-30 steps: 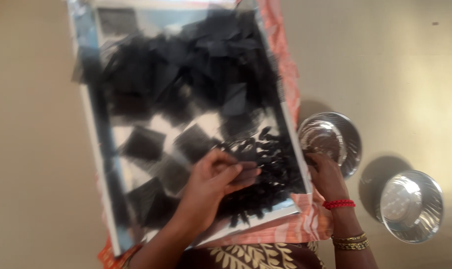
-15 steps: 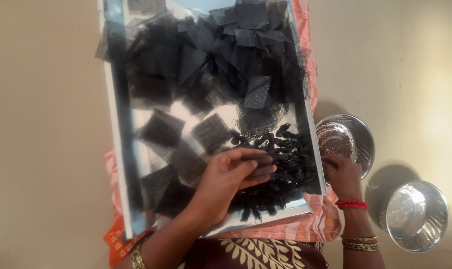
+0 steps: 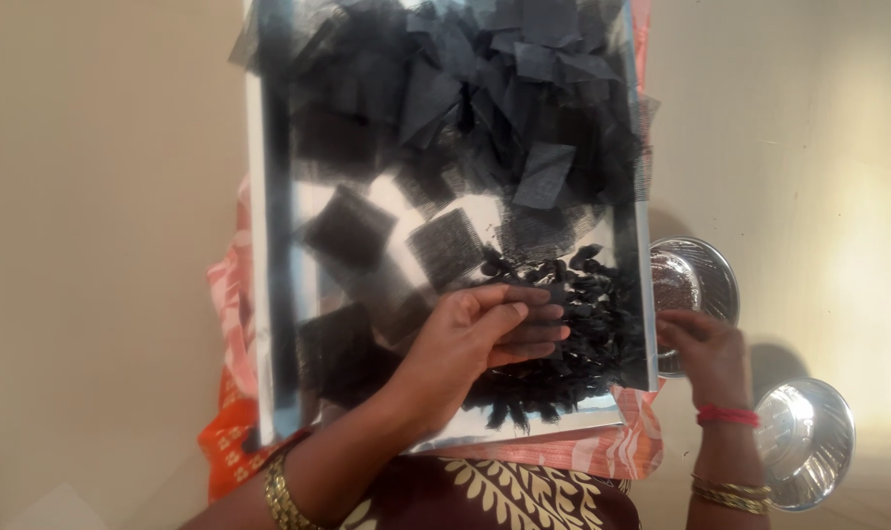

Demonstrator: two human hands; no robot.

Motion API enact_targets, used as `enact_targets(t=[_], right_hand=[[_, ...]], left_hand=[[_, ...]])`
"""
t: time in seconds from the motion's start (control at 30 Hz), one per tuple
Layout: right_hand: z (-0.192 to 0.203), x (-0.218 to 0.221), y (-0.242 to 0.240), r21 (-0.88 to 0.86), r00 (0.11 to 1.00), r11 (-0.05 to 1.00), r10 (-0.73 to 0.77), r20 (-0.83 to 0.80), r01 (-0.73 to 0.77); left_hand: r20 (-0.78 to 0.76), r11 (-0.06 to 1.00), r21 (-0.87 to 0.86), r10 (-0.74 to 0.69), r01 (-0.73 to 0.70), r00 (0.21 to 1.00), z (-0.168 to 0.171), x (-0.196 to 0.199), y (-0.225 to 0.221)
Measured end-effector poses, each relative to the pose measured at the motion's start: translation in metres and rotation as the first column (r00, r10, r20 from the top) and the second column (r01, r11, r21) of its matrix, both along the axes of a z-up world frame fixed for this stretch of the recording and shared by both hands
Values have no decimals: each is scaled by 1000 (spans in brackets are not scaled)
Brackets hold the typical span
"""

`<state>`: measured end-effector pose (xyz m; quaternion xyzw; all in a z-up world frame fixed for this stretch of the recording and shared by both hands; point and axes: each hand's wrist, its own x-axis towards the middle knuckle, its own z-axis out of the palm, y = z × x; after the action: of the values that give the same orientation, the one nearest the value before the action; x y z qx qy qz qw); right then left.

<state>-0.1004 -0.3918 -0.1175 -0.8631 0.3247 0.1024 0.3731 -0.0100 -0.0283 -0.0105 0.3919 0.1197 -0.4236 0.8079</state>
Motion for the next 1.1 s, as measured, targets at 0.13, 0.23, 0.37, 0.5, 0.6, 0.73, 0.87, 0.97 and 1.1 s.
enact_targets(t=[0.13, 0.23, 0.37, 0.5, 0.6, 0.73, 0.87, 0.97, 1.1], right_hand=[[59, 18, 24, 287, 971, 955, -137, 195, 77], [98, 32, 44, 615, 908, 786, -303, 288, 67], [133, 42, 105, 655, 935, 742, -113, 336, -146], [153, 58, 171, 539, 954, 801, 131, 269, -262], [159, 66, 193, 416, 968, 879, 168, 189, -233], [164, 69, 198, 358, 977, 910, 179, 113, -208], [168, 70, 197, 318, 965, 911, 251, 81, -264], [169, 69, 196, 348, 968, 904, 243, 62, -249], [172, 66, 198, 275, 957, 917, 288, 46, -289]], left_hand=[[1, 1000, -9, 27, -27, 1000, -10, -3, 0], [0, 998, -36, 59, -59, 998, -11, -3, -1], [-28, 995, -59, 73, -75, 997, -15, -6, -1], [-29, 981, -161, 108, -111, 994, -21, -9, 1], [-47, 983, -132, 121, -126, 992, -28, -11, 1], [-37, 990, -111, 85, -89, 996, -29, -10, 2], [-49, 981, -153, 109, -115, 993, -35, -11, 0], [-45, 986, -135, 97, -102, 994, -33, -10, 0], [-29, 988, -125, 85, -88, 996, -37, -12, -1]])
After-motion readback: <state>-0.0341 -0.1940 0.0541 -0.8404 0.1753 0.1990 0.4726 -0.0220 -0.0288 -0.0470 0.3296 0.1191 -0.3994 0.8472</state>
